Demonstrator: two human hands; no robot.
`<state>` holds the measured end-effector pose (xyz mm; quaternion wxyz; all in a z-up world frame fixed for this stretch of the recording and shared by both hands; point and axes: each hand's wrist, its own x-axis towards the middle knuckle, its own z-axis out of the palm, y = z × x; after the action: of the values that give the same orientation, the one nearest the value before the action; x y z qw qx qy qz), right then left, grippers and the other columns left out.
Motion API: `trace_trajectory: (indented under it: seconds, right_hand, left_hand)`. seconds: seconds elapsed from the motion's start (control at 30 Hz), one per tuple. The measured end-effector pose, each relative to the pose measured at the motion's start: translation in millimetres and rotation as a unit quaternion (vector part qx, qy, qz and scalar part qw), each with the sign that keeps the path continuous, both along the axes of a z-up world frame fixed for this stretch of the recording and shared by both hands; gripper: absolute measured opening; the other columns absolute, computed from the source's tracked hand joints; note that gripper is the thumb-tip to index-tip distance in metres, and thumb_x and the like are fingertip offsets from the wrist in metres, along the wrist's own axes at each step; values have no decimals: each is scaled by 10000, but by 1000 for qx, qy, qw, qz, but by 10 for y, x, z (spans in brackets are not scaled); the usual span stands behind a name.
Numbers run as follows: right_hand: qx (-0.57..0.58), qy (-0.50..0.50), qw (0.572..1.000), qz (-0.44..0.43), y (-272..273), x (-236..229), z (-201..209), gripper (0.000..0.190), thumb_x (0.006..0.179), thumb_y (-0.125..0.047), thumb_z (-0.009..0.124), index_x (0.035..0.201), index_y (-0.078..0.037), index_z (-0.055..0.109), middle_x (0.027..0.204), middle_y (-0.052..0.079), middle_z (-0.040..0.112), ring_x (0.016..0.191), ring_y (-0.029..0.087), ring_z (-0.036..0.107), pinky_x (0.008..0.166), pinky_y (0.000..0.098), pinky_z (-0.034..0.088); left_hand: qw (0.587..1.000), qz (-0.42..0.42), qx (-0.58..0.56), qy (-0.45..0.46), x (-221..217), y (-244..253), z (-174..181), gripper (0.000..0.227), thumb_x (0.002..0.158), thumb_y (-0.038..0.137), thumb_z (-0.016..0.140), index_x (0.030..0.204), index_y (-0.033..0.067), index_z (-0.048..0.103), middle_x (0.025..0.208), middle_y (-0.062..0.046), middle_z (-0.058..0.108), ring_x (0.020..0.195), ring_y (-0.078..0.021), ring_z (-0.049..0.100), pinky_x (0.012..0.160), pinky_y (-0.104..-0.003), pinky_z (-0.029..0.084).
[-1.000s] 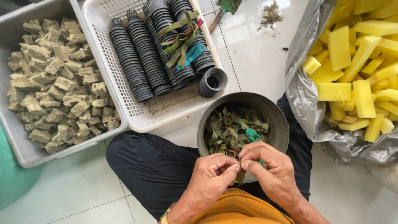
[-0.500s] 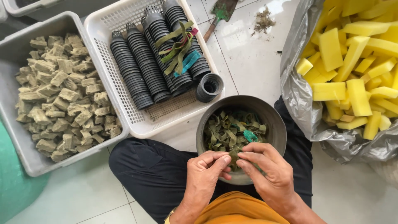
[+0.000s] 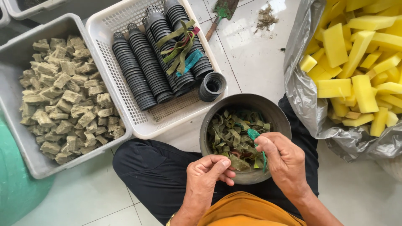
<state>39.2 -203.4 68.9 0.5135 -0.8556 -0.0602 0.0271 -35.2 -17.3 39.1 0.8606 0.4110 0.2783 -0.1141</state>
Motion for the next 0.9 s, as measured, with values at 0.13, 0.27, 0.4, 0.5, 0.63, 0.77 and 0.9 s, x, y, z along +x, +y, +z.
trace_trajectory:
  seconds: [0.13,0.27,0.4,0.5,0.63,0.77,0.9]
  right_hand:
    - [-24,-32,999,16,81,-65,182,112,869,-17,733,967,27,701,1060,105,725,829,137,700,765,260,557]
    - [13,-86,994,61,73,-155,200,252,817,18,777,1056,5,695,1068,109,739,930,156,729,837,263,574]
    - [51,-24,992,111,1,-177,110,449,813,11,778,1250,-12,676,969,89,774,891,158,744,815,274,588]
    - [48,49,992,109,-5,-174,74,528,811,-5,774,1323,-27,644,881,52,796,810,127,752,746,274,602]
    - [37,25,992,115,57,-158,148,510,811,-5,772,1303,-16,637,903,51,790,817,131,759,727,279,607]
    - [-25,-153,980,129,123,-126,274,406,796,11,784,1184,-4,666,995,103,747,889,226,729,778,307,584]
    - [-45,-205,968,138,107,-166,211,364,792,17,801,1140,-2,694,986,95,737,858,244,714,762,301,567]
  left_hand:
    - [1000,8,-9,12,-11,-23,-32,148,905,44,716,984,-77,749,782,-121,741,653,-174,717,574,-296,607]
    - [1000,14,-15,-2,-11,-44,-10,149,904,30,710,1004,-77,730,820,-113,737,694,-184,737,583,-297,610]
    - [999,17,-31,-6,17,-48,51,150,893,20,697,1009,-72,720,821,-131,744,713,-197,753,587,-305,613]
    - [999,18,-41,-26,36,-68,65,156,877,11,700,1015,-60,716,836,-125,750,716,-185,748,604,-306,620]
    - [999,13,-36,-34,0,-115,10,148,888,18,719,1008,-69,725,845,-117,750,706,-168,729,621,-301,619]
    - [1000,11,-1,-22,-11,-147,-78,155,903,41,733,988,-89,740,823,-126,753,689,-163,723,622,-298,622]
    - [998,-19,37,-47,-32,-188,-89,182,915,59,723,1031,-80,747,843,-114,755,684,-152,721,619,-275,614]
